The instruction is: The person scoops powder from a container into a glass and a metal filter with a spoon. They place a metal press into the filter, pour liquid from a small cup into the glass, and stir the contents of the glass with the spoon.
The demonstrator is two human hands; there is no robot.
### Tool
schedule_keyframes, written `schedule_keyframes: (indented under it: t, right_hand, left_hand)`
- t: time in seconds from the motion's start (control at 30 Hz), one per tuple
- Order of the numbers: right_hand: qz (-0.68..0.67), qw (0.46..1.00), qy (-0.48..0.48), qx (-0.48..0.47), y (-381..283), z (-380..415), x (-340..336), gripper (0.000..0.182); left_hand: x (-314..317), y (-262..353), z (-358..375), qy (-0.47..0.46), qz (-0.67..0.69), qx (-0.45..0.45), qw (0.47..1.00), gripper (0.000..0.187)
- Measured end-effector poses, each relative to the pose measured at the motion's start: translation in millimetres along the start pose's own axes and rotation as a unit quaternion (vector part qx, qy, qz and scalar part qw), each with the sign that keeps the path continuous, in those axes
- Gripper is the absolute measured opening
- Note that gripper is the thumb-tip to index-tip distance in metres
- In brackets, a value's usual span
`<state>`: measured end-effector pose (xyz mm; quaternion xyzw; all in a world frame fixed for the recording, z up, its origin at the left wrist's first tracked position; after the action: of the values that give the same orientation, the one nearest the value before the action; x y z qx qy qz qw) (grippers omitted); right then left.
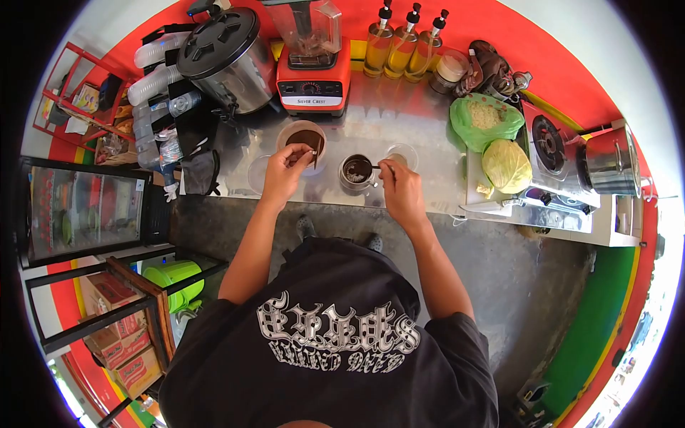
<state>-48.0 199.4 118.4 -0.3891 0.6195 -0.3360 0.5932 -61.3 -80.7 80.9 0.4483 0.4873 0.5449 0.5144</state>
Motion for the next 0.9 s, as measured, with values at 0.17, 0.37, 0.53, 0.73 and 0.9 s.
schedule_keyframes:
  t: [0.17,0.37,0.53,0.73,0.9]
  right_hand:
    - [0.073,0.983,0.001,-0.169,-23.0,7.7,4.9,0.017]
    - [0.114,0.973,-0.025,-0.197,-41.8,13.1,5.7,0.014]
    - [0.125,0.966,-0.012,-0.226,-40.3,12.7,4.2,0.015]
    - [-0.040,0.995,0.076,-0.053,-37.8,-6.2,-14.7,0.022]
    - [-0.278,0.957,0.013,0.084,-16.5,-42.9,33.7,0.029]
  left_hand:
    - [-6.2,-1.7,2.9,0.007,-0.002,0.006,1.000,0.019]
    - [-14.3,-3.0,6.7,0.018,-0.005,0.007,1.000,0.018]
    - [-27.3,-5.8,8.6,0.057,0.003,0.046,0.997,0.017]
    - [-61.6,-12.1,11.3,0.113,0.019,0.063,0.991,0.018]
    - [-76.6,-6.3,14.0,0.136,-0.010,0.059,0.989,0.018]
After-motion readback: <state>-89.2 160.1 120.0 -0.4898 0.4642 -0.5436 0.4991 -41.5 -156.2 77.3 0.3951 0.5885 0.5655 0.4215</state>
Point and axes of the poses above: each hand's wrist, its own z-axis away from the middle knuckle, its own x-axis out of the palm, y = z × x, the point moved 7 cm from there along -z, towards the middle knuckle
